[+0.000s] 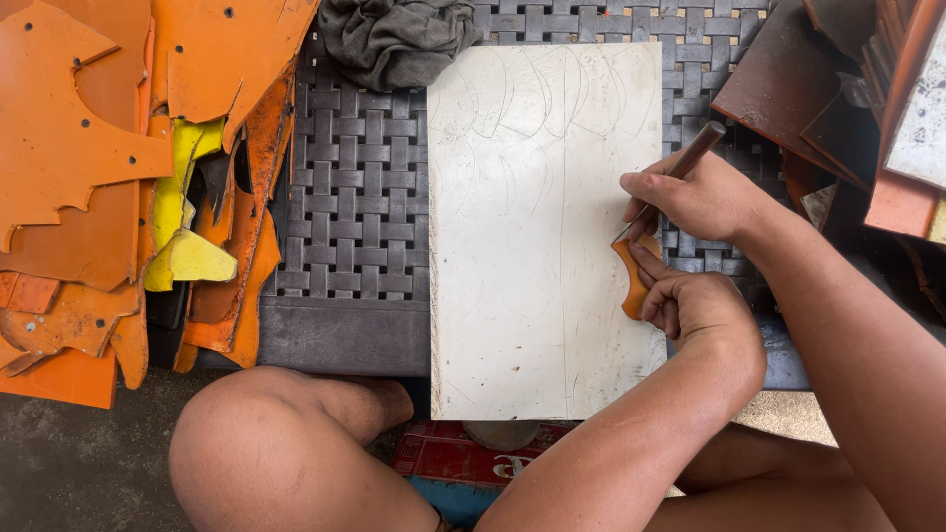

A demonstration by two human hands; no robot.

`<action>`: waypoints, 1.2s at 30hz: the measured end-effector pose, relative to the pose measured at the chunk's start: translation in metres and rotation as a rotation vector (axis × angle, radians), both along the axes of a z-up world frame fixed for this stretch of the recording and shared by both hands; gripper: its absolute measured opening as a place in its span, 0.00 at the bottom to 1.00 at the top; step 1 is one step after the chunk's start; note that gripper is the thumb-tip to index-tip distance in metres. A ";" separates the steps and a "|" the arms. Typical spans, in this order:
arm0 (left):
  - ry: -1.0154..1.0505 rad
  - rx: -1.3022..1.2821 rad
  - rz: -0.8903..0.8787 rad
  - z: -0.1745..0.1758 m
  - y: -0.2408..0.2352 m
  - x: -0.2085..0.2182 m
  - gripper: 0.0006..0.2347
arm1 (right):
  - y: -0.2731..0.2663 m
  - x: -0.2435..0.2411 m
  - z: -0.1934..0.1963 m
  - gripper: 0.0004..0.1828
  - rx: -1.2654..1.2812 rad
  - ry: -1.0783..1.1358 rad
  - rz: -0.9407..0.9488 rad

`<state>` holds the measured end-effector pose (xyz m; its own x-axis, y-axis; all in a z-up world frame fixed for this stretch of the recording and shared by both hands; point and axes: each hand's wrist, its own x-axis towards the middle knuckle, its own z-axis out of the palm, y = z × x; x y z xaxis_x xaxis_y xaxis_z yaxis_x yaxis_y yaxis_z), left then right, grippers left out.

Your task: The person uses a knife to cut an orange leather piece on a white cutting board, following a pencil outline. They repeatedly reposition the piece and trim its edges to match the drawn shape.

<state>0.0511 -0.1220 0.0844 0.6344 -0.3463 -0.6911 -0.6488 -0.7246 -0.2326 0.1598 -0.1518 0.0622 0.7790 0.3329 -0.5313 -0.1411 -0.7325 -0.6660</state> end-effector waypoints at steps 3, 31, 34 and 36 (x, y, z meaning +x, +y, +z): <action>0.048 -0.006 -0.046 -0.002 0.000 0.001 0.16 | -0.002 0.002 -0.008 0.26 0.022 0.037 0.000; -0.029 -0.222 0.579 -0.010 0.233 -0.109 0.19 | -0.061 -0.202 0.083 0.15 -0.113 -0.382 -0.221; -0.390 -0.475 0.776 -0.010 0.265 -0.108 0.26 | -0.053 -0.194 0.077 0.18 -0.182 -0.245 -0.235; -0.426 -0.529 0.896 -0.011 0.270 -0.104 0.24 | -0.044 -0.189 0.072 0.18 -0.185 -0.292 -0.174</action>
